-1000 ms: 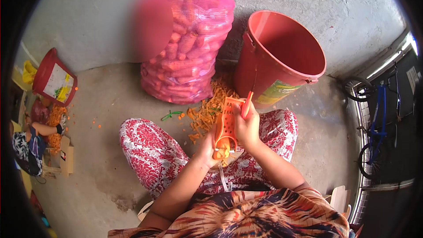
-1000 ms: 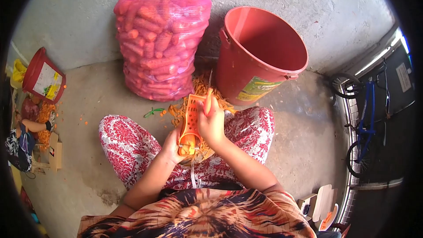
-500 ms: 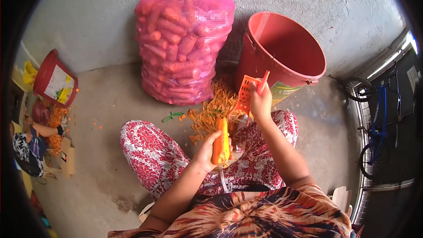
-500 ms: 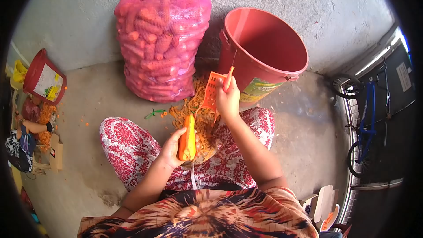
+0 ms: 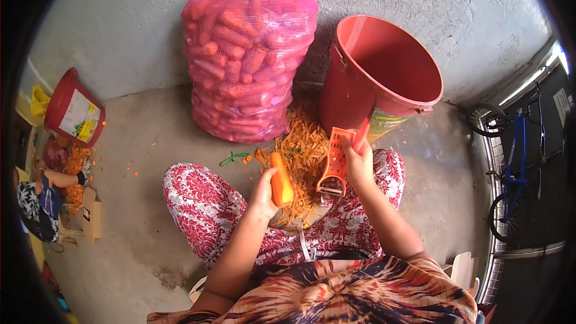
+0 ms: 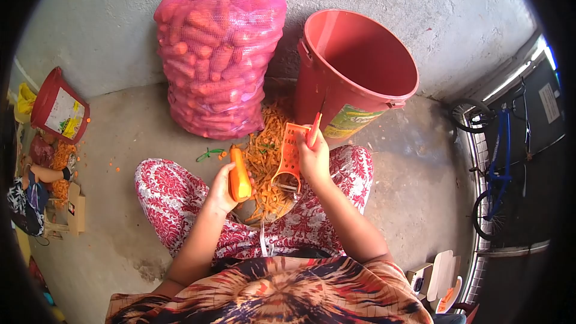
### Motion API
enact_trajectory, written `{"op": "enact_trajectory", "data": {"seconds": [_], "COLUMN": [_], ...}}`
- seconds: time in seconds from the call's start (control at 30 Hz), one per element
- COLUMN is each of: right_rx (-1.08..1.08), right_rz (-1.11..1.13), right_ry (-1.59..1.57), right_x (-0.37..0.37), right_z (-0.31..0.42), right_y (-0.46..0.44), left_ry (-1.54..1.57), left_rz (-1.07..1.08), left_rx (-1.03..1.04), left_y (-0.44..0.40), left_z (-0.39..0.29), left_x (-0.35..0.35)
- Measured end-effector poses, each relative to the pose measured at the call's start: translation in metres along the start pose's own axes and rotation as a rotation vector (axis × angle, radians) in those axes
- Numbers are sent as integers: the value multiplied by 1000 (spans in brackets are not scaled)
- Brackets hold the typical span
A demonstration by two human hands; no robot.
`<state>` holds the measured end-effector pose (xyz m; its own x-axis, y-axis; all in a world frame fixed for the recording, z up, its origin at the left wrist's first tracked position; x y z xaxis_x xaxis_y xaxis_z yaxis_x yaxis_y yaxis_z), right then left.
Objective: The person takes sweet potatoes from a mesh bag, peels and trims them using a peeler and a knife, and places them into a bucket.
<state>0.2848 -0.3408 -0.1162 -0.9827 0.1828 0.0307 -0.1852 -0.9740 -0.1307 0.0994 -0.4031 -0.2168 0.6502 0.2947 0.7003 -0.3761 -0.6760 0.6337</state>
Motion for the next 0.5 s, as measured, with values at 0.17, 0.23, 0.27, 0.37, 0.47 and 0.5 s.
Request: {"op": "enact_trajectory", "data": {"seconds": [0.17,0.23,0.27,0.37,0.47,0.5], "right_rx": [76,174,271,509,657,662], "right_rz": [32,17,53,60,117,109], "right_ry": [-177,-321,-357,-453,-491,-522], "right_x": [14,22,25,33,40,42], "right_z": [-13,-28,-35,-61,-64,-66], "right_y": [13,21,27,45,60,61], "left_ry": [384,480,507,518,472,431], "left_rz": [321,376,396,514,593,600], "left_rx": [30,91,126,186,220,229], "left_y": [12,16,19,26,37,40], "left_z": [-7,-11,-14,-20,-24,-24], "left_x": [16,22,26,35,49,54]}}
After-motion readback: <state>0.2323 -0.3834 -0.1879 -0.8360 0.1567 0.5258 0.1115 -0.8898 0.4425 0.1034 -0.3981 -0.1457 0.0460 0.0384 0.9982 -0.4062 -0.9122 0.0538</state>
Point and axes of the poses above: each hand's wrist, its own y-axis away from the middle knuckle, its own x-axis out of the palm, z = x × y, the point moved 7 cm from there along -y, towards the middle knuckle, and after that the axes turned 8 degrees about -x, right-handed, at the moved point
